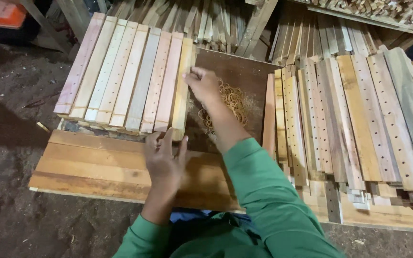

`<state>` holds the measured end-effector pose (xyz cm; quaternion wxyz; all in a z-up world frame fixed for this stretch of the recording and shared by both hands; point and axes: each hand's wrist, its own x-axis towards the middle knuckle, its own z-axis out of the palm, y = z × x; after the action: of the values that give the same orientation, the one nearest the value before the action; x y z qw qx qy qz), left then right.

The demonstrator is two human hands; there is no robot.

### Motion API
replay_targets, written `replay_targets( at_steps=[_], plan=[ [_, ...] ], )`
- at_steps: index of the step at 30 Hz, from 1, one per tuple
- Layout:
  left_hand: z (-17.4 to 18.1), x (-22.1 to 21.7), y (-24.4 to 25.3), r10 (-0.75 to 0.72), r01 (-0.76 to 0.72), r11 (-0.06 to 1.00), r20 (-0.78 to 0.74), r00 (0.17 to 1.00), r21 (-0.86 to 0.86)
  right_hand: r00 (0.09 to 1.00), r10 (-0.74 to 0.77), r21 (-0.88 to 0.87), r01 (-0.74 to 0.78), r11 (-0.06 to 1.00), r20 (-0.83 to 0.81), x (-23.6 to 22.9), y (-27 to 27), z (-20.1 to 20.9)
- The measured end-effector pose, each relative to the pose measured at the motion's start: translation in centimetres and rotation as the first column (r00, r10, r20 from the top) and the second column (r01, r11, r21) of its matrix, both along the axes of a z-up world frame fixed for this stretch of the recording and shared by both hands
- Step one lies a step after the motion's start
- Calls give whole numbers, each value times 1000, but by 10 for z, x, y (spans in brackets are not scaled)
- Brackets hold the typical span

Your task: Inspecting wooden slats and applying rubber bands at a workbench

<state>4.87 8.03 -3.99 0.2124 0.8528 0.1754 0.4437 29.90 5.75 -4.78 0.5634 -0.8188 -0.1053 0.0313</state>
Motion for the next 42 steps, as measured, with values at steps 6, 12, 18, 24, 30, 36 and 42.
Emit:
replay_targets(
  at_steps=[6, 12, 18, 24, 30, 36, 42],
  plan=[
    [-7, -3, 11, 23, -24, 999, -27, 999, -43, 994, -4, -86, 14, 996, 108, -32, -2, 16],
    [-13, 4, 8, -65, 76, 993, 119, 991, -88, 975, 26, -73, -10, 997, 219, -44, -7, 15],
    [-25, 5, 6, -107, 130, 977, 135, 985, -171, 997, 29, -37, -26, 999, 78, -72, -14, 23],
    [-24, -6, 9, -147, 192, 960, 220, 964, -203, 967, 224, -270, -186, 945, 117, -35, 0, 93],
    [-17, -6, 7, -132, 198, 927, 219, 967, -318, 922, 340, -499, -211, 840, 183, 72, 28, 60],
    [-50, 6, 19, -76, 115, 980, 232, 970, -160, 880, 472, -519, -377, 767, 60, 86, 44, 82],
    [-43, 3, 19, -48, 77, 986, 195, 980, -148, 877, 467, -568, -329, 755, 114, 94, 50, 69]
  ],
)
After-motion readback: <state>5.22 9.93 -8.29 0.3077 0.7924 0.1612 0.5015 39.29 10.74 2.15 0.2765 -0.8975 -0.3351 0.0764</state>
